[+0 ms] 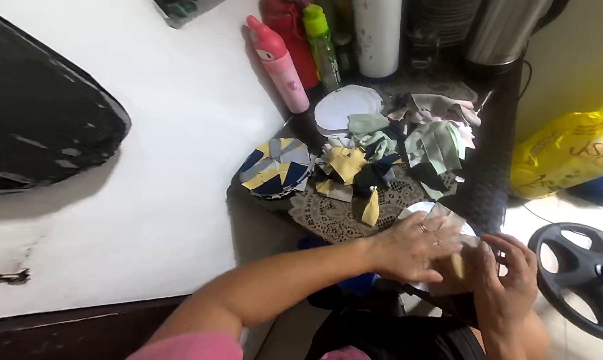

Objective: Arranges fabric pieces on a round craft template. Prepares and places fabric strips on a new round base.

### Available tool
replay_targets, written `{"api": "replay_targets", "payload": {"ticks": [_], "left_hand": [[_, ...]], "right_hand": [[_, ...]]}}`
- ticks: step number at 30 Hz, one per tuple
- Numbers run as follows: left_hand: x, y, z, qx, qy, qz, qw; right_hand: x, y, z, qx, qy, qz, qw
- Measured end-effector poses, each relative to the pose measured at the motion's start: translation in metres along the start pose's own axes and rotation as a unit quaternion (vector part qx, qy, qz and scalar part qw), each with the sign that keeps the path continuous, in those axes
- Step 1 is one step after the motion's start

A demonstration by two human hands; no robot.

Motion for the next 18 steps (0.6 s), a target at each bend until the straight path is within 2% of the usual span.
{"api": "replay_targets", "payload": {"ticks": [2,4,7,9,11,13,16,18], "left_hand": [[-0.031,-0.025,-0.02,-0.103,0.023,0.134,0.985],[-0.059,-0.062,-0.048,-0.23,0.017,0.233,0.945],[-0.081,-0.117,-0.085,-0.372,-0.016,0.307,0.876],[-0.089,-0.138,-0.102,-0.413,-0.008,0.328,0.849],[-0.098,-0.142,-0.111,-0.404,0.038,0.327,0.854],[-0.106,-0.133,-0.114,-0.341,0.101,0.295,0.887],[-0.112,-0.111,-0.114,-0.236,0.173,0.188,0.938],[-0.114,-0.103,-0.115,-0.184,0.2,0.134,0.953]], "right_hand": [[0.0,-0.002,0.004,0.0,0.002,0.004,1.0],[0.0,-0.002,0.004,-0.003,-0.001,0.005,1.0],[0.0,-0.003,0.002,-0.011,-0.009,0.011,1.0],[0.001,-0.004,0.002,-0.012,-0.011,0.014,1.0],[0.002,-0.004,0.003,-0.011,-0.016,0.016,1.0],[0.002,-0.005,0.002,-0.01,-0.024,0.013,1.0],[0.001,-0.005,0.001,-0.01,-0.036,0.012,0.999],[0.001,-0.005,0.001,-0.009,-0.037,0.014,0.999]]}}
Point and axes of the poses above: each hand's wrist, its own y-axis towards the middle knuckle, its own x-axis out of the palm, z = x × y, the point moved 8 cm from there along y, towards the middle knuckle, and after that the axes turned 3 degrees about -z, right-handed, at the moved point
